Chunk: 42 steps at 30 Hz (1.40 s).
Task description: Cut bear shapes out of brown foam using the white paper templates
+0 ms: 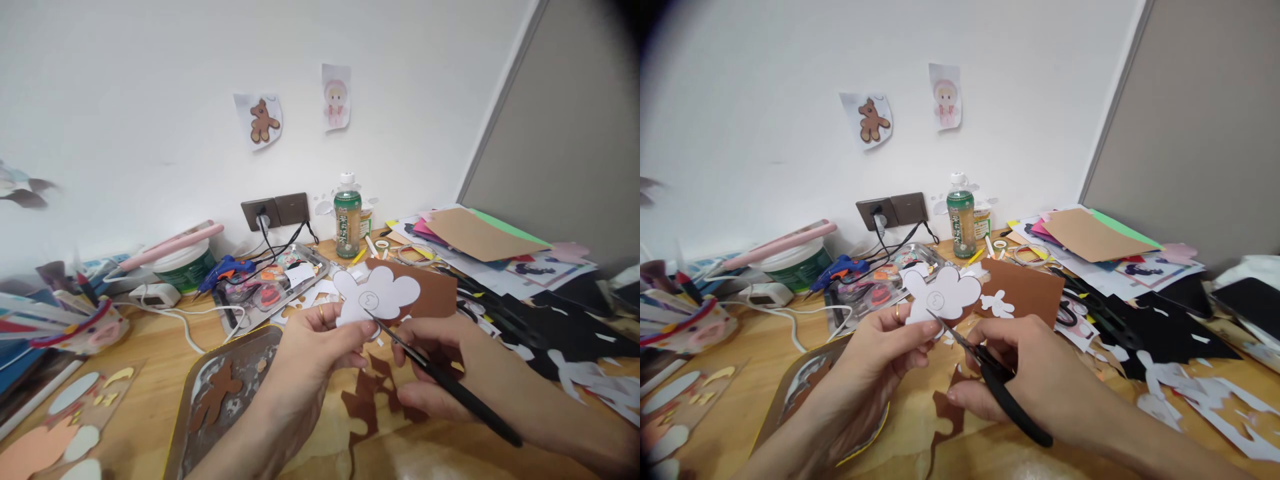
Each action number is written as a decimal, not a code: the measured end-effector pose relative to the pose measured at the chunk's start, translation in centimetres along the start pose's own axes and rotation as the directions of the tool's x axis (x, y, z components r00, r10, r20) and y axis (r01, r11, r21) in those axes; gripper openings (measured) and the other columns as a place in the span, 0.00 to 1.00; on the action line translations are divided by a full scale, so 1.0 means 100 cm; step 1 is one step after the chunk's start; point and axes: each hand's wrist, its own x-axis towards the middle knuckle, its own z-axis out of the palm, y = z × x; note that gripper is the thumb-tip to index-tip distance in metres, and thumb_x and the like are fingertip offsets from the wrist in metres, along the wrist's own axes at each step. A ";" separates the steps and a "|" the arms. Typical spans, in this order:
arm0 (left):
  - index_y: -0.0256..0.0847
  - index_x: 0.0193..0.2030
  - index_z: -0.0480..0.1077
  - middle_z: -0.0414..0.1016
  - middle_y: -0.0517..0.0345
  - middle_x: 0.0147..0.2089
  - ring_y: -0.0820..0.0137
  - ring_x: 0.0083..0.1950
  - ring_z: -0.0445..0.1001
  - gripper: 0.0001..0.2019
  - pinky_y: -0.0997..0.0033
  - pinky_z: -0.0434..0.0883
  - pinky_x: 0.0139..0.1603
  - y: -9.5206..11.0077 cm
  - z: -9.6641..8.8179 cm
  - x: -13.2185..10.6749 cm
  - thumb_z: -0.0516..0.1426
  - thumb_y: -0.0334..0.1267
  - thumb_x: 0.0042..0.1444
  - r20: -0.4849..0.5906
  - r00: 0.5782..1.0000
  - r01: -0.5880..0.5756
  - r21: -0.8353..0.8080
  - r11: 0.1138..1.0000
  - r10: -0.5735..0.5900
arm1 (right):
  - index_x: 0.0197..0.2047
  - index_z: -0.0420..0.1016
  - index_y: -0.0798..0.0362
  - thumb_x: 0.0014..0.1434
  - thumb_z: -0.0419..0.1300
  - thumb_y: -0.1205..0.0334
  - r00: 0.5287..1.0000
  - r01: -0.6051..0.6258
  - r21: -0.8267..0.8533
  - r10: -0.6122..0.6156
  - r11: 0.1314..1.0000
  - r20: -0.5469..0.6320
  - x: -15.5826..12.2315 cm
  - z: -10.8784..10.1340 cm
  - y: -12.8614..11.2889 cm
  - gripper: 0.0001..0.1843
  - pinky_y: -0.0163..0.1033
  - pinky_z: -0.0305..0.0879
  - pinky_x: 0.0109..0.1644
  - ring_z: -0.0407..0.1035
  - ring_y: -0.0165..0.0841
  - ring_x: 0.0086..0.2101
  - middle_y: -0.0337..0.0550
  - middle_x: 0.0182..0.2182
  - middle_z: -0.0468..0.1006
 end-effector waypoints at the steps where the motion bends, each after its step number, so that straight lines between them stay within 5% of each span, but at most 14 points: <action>1: 0.35 0.25 0.77 0.73 0.63 0.23 0.83 0.22 0.67 0.04 0.89 0.66 0.20 -0.002 0.000 0.000 0.66 0.28 0.39 -0.012 1.000 -0.005 -0.021 1.000 0.005 | 0.30 0.71 0.51 0.45 0.62 0.57 1.000 -0.018 -0.002 0.018 1.000 0.003 0.000 0.000 0.000 0.09 0.34 0.58 0.25 0.65 0.32 0.24 0.36 0.23 0.74; 9: 0.34 0.23 0.75 0.72 0.62 0.21 0.82 0.21 0.67 0.03 0.87 0.66 0.20 -0.010 0.002 -0.002 0.64 0.30 0.43 -0.007 1.000 0.002 -0.102 0.995 -0.003 | 0.30 0.70 0.51 0.46 0.62 0.55 1.000 -0.025 0.023 0.025 0.999 0.012 0.001 0.003 0.001 0.10 0.33 0.59 0.25 0.67 0.32 0.23 0.35 0.22 0.74; 17: 0.36 0.23 0.75 0.74 0.63 0.21 0.82 0.22 0.69 0.03 0.88 0.66 0.21 -0.013 0.002 -0.003 0.63 0.28 0.44 -0.002 1.000 -0.025 -0.062 0.998 0.025 | 0.34 0.71 0.49 0.46 0.62 0.50 0.995 0.087 0.160 -0.092 0.983 0.030 0.001 0.004 -0.001 0.14 0.31 0.59 0.27 0.64 0.30 0.25 0.35 0.26 0.71; 42: 0.34 0.21 0.75 0.72 0.60 0.21 0.82 0.21 0.66 0.04 0.86 0.65 0.21 0.000 -0.003 -0.002 0.64 0.30 0.42 0.037 0.999 0.021 0.059 0.998 -0.023 | 0.27 0.67 0.52 0.44 0.61 0.56 0.999 -0.001 0.009 0.001 1.000 0.048 -0.002 -0.005 -0.006 0.10 0.33 0.51 0.24 0.55 0.28 0.23 0.32 0.21 0.64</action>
